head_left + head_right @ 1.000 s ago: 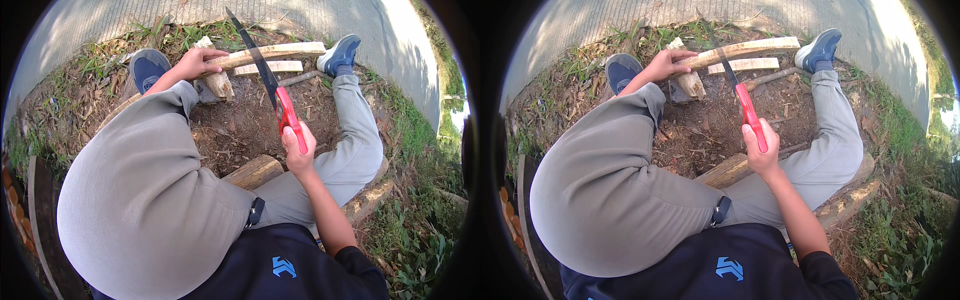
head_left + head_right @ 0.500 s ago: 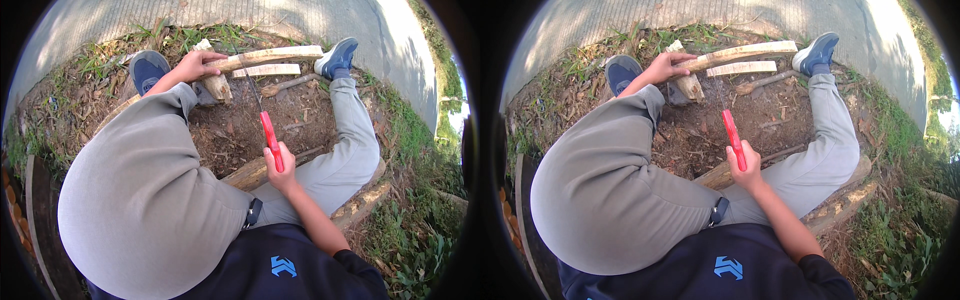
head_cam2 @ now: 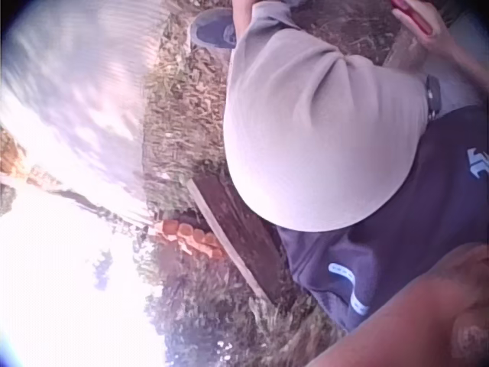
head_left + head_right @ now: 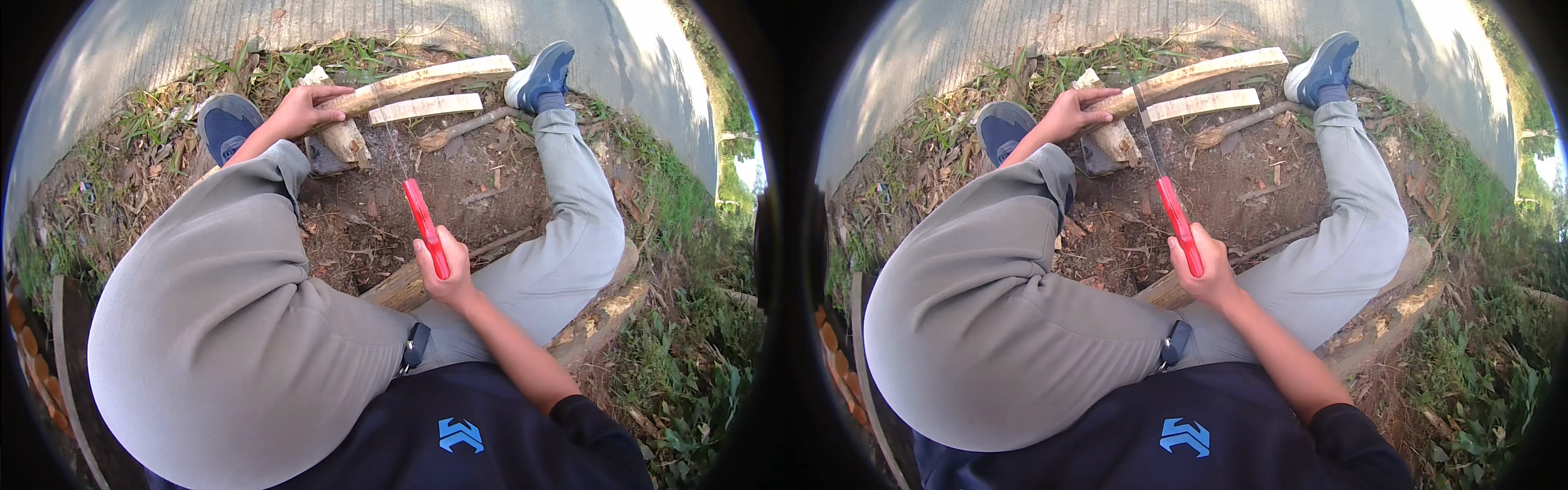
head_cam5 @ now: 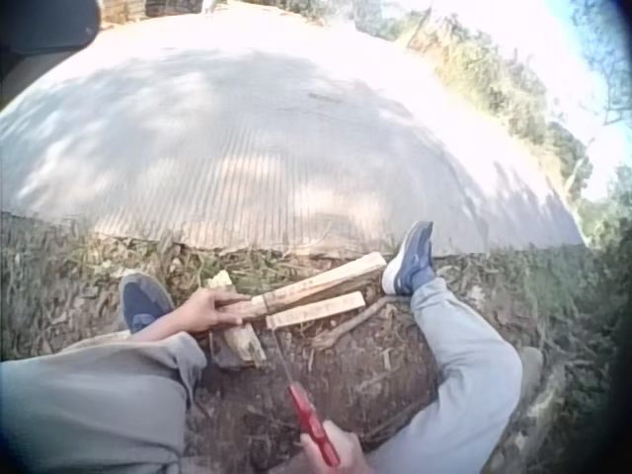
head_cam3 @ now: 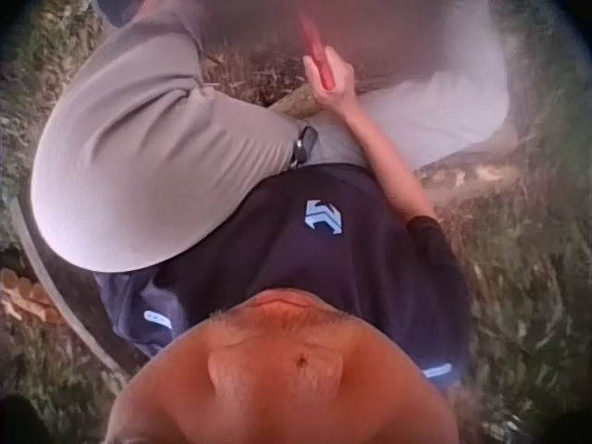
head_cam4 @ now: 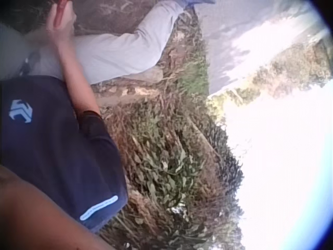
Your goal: The person saws a piece of wood into smaller segments using a hand saw and then rubs a stone against a wooden branch.
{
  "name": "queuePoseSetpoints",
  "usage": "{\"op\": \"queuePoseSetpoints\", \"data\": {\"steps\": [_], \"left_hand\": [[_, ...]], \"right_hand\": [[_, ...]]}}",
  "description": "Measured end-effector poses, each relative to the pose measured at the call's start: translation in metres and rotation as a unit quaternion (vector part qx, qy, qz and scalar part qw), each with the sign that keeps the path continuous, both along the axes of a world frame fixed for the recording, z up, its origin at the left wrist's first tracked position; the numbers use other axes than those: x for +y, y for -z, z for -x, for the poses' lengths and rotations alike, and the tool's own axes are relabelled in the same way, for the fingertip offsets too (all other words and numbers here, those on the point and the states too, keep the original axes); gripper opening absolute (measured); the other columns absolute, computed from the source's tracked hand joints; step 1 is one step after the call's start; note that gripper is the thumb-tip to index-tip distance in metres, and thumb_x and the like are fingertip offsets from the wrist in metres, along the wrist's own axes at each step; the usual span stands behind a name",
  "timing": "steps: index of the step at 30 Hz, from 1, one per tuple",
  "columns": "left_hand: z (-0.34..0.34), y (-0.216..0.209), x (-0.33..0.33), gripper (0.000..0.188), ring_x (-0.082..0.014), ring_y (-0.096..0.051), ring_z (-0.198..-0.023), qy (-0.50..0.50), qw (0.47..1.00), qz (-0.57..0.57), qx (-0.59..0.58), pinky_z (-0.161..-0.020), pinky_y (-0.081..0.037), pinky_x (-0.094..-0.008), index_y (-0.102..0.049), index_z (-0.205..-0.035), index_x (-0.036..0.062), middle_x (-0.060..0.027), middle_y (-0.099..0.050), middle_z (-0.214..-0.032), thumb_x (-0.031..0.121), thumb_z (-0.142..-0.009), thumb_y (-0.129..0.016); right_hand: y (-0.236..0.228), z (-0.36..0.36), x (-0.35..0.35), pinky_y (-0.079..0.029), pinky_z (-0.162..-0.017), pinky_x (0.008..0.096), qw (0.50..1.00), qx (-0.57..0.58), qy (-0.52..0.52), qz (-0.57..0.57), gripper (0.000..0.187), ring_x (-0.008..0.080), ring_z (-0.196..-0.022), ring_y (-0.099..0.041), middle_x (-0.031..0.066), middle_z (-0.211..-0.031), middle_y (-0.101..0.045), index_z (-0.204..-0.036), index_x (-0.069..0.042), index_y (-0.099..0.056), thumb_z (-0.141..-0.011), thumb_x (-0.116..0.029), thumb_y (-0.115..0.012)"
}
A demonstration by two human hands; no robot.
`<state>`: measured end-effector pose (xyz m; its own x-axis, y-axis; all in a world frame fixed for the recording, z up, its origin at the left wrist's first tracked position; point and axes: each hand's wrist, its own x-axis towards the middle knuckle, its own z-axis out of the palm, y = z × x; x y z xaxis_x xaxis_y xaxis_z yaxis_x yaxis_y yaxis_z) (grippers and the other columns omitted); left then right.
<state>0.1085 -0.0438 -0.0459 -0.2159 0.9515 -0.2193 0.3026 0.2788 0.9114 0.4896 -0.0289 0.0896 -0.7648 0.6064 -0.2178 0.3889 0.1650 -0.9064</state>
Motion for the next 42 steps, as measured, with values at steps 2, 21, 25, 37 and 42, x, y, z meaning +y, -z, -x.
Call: {"op": "queuePoseSetpoints", "data": {"steps": [2,21,25,37,42], "left_hand": [[0.003,0.000,0.004,0.054,-0.0159,-0.068,-0.115,0.008,1.000,-0.008,-0.025,-0.103,-0.052,-0.0330,-0.067,-0.136,0.0091,-0.0102,-0.072,-0.130,0.016,-0.085,-0.084],[0.006,0.010,-0.004,0.053,-0.0190,-0.073,-0.106,-0.001,1.000,-0.026,0.018,-0.095,-0.056,-0.0332,-0.072,-0.132,0.0171,-0.0114,-0.077,-0.118,0.020,-0.081,-0.087],[0.006,0.014,-0.005,0.053,-0.0199,-0.073,-0.106,-0.007,1.000,-0.024,0.009,-0.094,-0.057,-0.0344,-0.071,-0.133,0.0158,-0.0122,-0.077,-0.116,0.019,-0.081,-0.086],[0.006,0.016,-0.004,0.053,-0.0202,-0.074,-0.103,-0.003,0.999,-0.034,0.004,-0.092,-0.056,-0.0351,-0.071,-0.133,0.0169,-0.0127,-0.077,-0.113,0.020,-0.082,-0.086],[0.006,0.018,-0.003,0.053,-0.0204,-0.074,-0.103,-0.002,0.999,-0.031,0.017,-0.093,-0.056,-0.0351,-0.071,-0.133,0.0173,-0.0130,-0.077,-0.113,0.020,-0.083,-0.085]], "right_hand": [[0.015,0.020,-0.005,-0.044,-0.051,0.0359,0.999,0.031,-0.015,-0.019,0.013,0.0212,-0.052,-0.059,0.0112,-0.064,-0.055,-0.095,-0.002,-0.054,-0.098,-0.008,-0.066],[0.009,0.029,0.024,-0.035,-0.050,0.0277,0.991,0.054,0.124,-0.017,0.017,0.0041,-0.056,-0.043,-0.0014,-0.063,-0.049,-0.084,-0.003,-0.056,-0.098,-0.007,-0.064],[-0.006,0.025,0.027,-0.036,-0.049,0.0277,0.994,0.037,0.097,-0.031,0.018,0.0044,-0.055,-0.043,-0.0010,-0.061,-0.047,-0.083,-0.003,-0.056,-0.098,-0.008,-0.065],[0.006,0.010,0.010,-0.040,-0.047,0.0316,0.996,-0.005,0.051,-0.080,0.021,0.0120,-0.047,-0.047,0.0058,-0.058,-0.050,-0.082,-0.004,-0.053,-0.096,-0.007,-0.068],[0.003,0.011,0.005,-0.043,-0.048,0.0334,0.996,-0.009,0.034,-0.083,0.020,0.0158,-0.048,-0.053,0.0079,-0.059,-0.052,-0.083,-0.004,-0.053,-0.095,-0.006,-0.069]]}}
